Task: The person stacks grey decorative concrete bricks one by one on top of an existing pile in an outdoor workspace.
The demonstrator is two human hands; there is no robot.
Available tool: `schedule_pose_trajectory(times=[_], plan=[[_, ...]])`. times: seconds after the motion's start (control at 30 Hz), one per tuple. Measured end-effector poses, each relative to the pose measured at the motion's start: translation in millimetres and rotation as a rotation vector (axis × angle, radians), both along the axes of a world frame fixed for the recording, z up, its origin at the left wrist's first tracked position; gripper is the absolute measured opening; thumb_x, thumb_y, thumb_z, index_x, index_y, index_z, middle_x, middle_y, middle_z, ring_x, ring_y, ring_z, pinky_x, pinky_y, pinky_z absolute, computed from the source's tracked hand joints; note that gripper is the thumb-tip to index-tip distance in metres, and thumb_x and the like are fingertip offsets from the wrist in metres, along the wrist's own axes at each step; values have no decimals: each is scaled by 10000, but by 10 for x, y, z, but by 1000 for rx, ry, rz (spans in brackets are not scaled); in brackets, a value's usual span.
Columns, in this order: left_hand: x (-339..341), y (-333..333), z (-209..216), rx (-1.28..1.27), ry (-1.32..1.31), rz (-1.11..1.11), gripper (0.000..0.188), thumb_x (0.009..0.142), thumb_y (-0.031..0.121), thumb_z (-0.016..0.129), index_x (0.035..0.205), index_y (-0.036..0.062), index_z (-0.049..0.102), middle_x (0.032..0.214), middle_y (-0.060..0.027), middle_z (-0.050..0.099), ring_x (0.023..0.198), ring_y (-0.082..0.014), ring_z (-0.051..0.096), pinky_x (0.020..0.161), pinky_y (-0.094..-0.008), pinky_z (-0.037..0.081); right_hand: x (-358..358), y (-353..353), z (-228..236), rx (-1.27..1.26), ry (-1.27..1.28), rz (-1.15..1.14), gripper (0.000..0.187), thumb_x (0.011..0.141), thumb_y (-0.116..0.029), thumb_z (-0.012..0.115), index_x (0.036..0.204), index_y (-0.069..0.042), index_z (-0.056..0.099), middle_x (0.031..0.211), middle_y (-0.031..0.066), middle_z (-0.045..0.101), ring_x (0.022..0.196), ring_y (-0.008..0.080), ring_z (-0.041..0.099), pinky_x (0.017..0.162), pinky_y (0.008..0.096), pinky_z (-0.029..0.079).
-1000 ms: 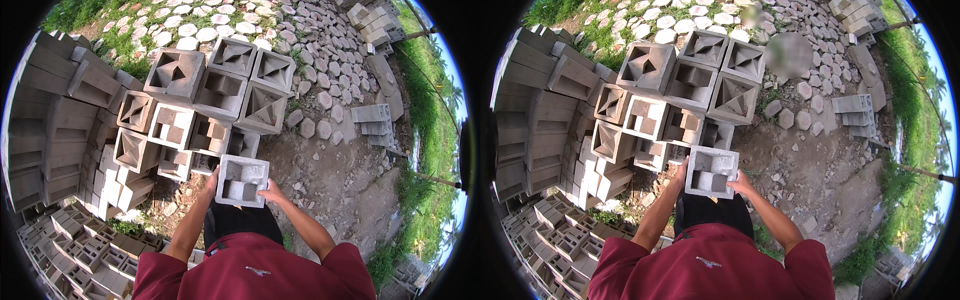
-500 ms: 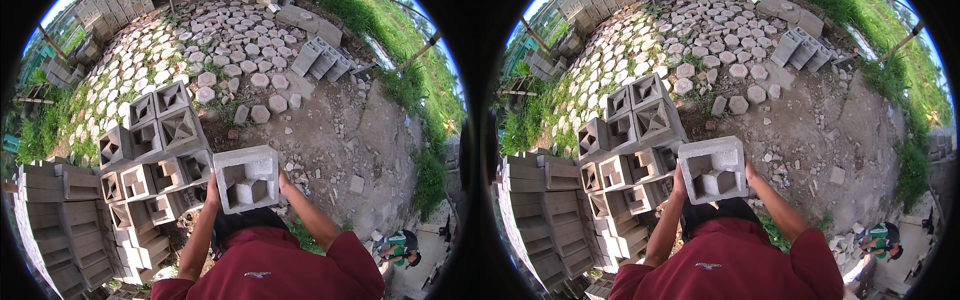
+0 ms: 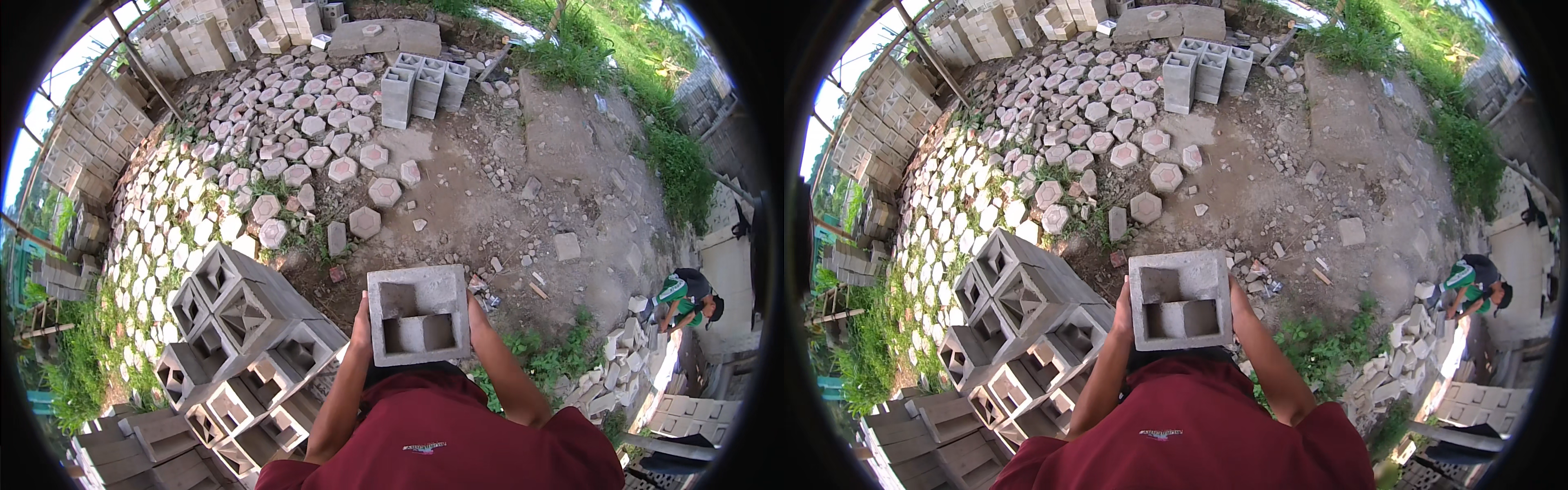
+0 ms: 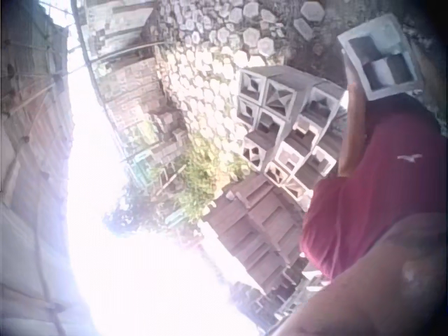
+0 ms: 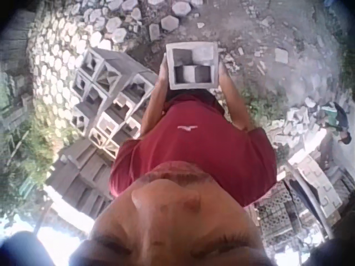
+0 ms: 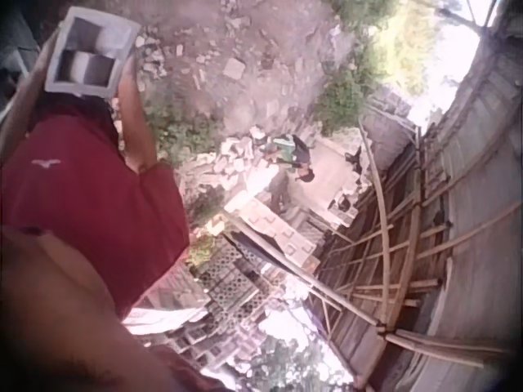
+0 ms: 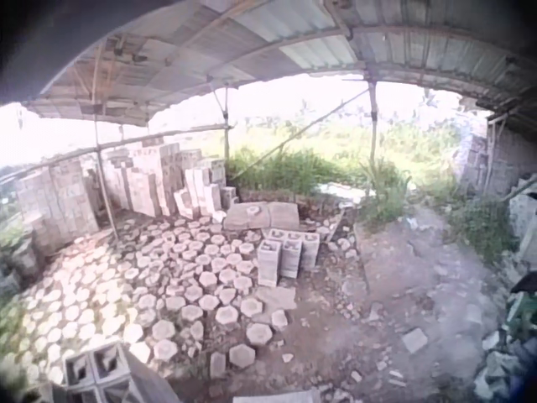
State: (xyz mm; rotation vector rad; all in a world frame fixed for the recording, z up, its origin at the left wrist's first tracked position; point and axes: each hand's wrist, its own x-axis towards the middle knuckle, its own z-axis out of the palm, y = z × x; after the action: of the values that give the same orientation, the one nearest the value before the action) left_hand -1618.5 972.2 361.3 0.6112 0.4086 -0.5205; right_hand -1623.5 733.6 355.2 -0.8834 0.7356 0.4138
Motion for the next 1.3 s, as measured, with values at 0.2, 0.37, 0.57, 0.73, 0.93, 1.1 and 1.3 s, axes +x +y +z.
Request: schedule_pose_trajectory(times=[0.2, 0.37, 0.57, 0.73, 0.93, 1.1, 1.3], plan=[[1221, -94, 267, -21, -75, -233, 620, 935, 537, 301, 1314, 59, 415, 1258, -119, 501, 1130, -261, 489, 987, -398, 378, 801, -114, 100, 88, -163, -137, 526, 908, -489, 399, 1188, -67, 543, 1066, 84, 612, 965, 214, 579, 862, 358, 462], [2175, -88, 379, 89, -181, -407, 701, 921, 593, 236, 1362, 60, 352, 1303, -116, 462, 1183, -253, 443, 1016, -384, 345, 1456, -16, 462, -30, -108, -240, 609, 893, -554, 405, 1228, -57, 517, 1124, 107, 589, 986, 235, 577, 874, 361, 459], [3154, -423, 579, 181, -273, -593, 767, 908, 628, 207, 1345, 19, 371, 1275, -150, 481, 1141, -247, 484, 1002, -349, 361, 1934, -144, 672, 42, -213, -416, 618, 882, -557, 445, 1238, -56, 511, 1120, 95, 589, 981, 219, 578, 852, 349, 469], [3788, -986, 365, 209, -270, -631, 776, 906, 628, 244, 1334, -5, 382, 1255, -136, 495, 1124, -225, 486, 991, -327, 354, 2481, -649, 259, -21, -265, -543, 609, 902, -548, 407, 1249, -56, 499, 1135, 98, 581, 994, 214, 569, 868, 336, 462], [4846, -1903, -216, 348, -341, -631, 762, 910, 621, 257, 1343, 9, 389, 1270, -120, 483, 1133, -200, 462, 994, -296, 317, 3466, -1549, 46, 12, -366, -496, 597, 915, -529, 388, 1265, -54, 483, 1159, 101, 566, 1019, 210, 556, 888, 337, 454], [5987, -2869, -592, 150, -380, -567, 732, 916, 609, 258, 1319, 21, 424, 1244, -115, 506, 1110, -202, 485, 974, -298, 351, 4696, -2484, -228, -87, -405, -502, 628, 912, -548, 372, 1288, -52, 456, 1210, 107, 538, 1051, 223, 540, 905, 338, 445], [6799, -3604, -309, 143, -298, -369, 733, 919, 604, 251, 1301, 8, 438, 1233, -128, 518, 1103, -212, 499, 965, -304, 369, 5900, -3347, -67, -151, -412, -342, 669, 904, -571, 377, 1307, -39, 431, 1240, 105, 518, 1104, 225, 512, 954, 333, 400]])
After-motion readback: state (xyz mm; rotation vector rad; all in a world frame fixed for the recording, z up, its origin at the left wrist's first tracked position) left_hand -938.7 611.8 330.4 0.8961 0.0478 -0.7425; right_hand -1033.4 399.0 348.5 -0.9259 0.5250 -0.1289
